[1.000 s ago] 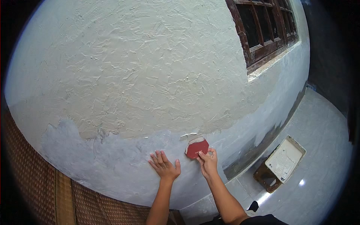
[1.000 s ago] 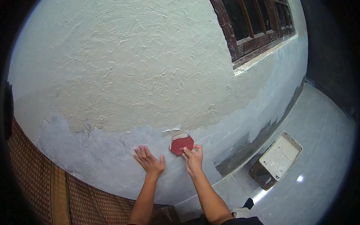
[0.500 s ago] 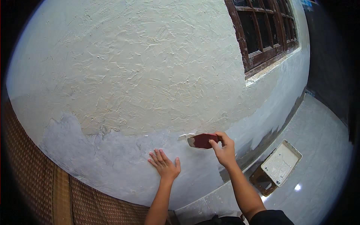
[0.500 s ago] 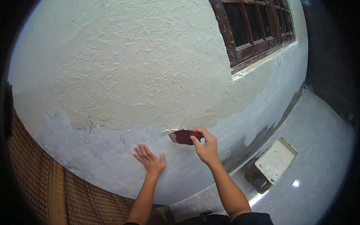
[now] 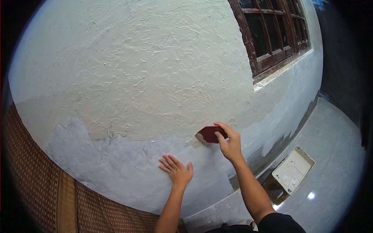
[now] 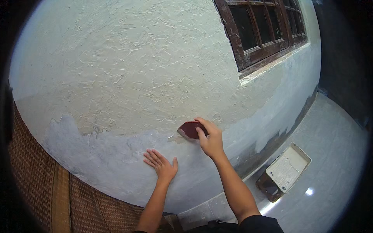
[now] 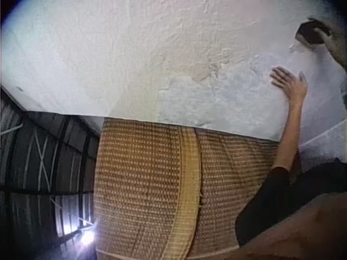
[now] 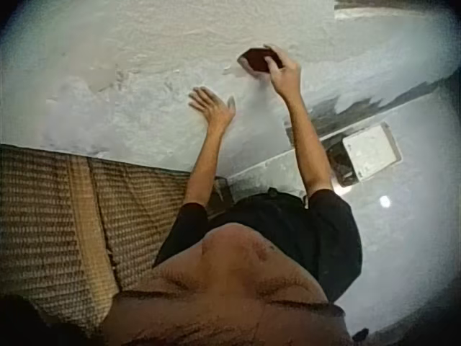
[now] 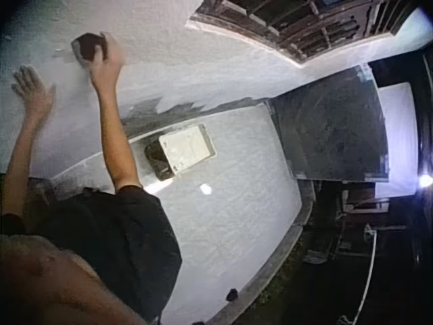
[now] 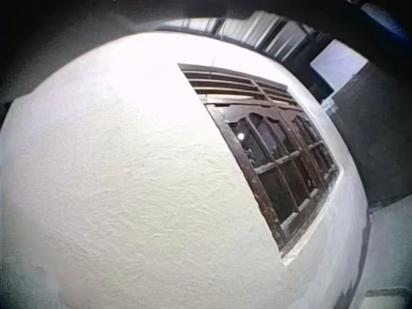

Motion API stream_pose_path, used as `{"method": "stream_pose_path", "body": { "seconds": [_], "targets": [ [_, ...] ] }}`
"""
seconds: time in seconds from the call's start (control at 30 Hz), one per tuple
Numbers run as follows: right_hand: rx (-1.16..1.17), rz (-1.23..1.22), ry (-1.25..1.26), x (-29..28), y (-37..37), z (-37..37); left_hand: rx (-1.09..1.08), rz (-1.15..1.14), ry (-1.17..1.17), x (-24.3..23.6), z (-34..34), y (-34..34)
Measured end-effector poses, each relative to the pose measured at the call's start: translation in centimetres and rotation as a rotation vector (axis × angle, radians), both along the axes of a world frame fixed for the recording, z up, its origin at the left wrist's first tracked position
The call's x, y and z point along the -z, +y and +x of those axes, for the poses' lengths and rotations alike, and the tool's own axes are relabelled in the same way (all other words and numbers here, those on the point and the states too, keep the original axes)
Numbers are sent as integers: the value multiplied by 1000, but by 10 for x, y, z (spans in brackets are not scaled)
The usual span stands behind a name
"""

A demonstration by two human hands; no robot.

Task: The person applies wall putty to a damaged section of a wall using a plastic scraper.

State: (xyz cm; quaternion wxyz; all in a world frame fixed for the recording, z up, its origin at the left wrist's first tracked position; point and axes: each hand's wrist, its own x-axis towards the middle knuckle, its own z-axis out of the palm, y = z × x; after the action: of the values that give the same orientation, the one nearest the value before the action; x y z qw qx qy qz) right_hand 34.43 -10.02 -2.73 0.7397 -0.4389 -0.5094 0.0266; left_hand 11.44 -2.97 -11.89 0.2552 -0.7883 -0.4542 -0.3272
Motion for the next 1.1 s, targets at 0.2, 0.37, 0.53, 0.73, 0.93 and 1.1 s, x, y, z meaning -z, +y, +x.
{"method": "stream_pose_path", "body": {
  "seconds": [0.2,0.37,0.53,0.73,0.93,1.1],
  "targets": [
    [-31,-40,-95,9,4,-5,-27,-52,-18,-1,6,-2],
    [-53,-57,51,-4,-8,4,-14,18,3,-1,2,0],
    [-19,-57,-210,-5,1,13,-17,10,-12,-1,4,0],
    [-96,-31,-204,-8,-2,16,-55,-29,-14,2,3,-1],
    [24,72,-159,-14,-2,21,-20,35,-5,4,3,1],
    [-56,-1,-233,-9,-4,20,-28,28,-22,3,5,1]
  ]
}}
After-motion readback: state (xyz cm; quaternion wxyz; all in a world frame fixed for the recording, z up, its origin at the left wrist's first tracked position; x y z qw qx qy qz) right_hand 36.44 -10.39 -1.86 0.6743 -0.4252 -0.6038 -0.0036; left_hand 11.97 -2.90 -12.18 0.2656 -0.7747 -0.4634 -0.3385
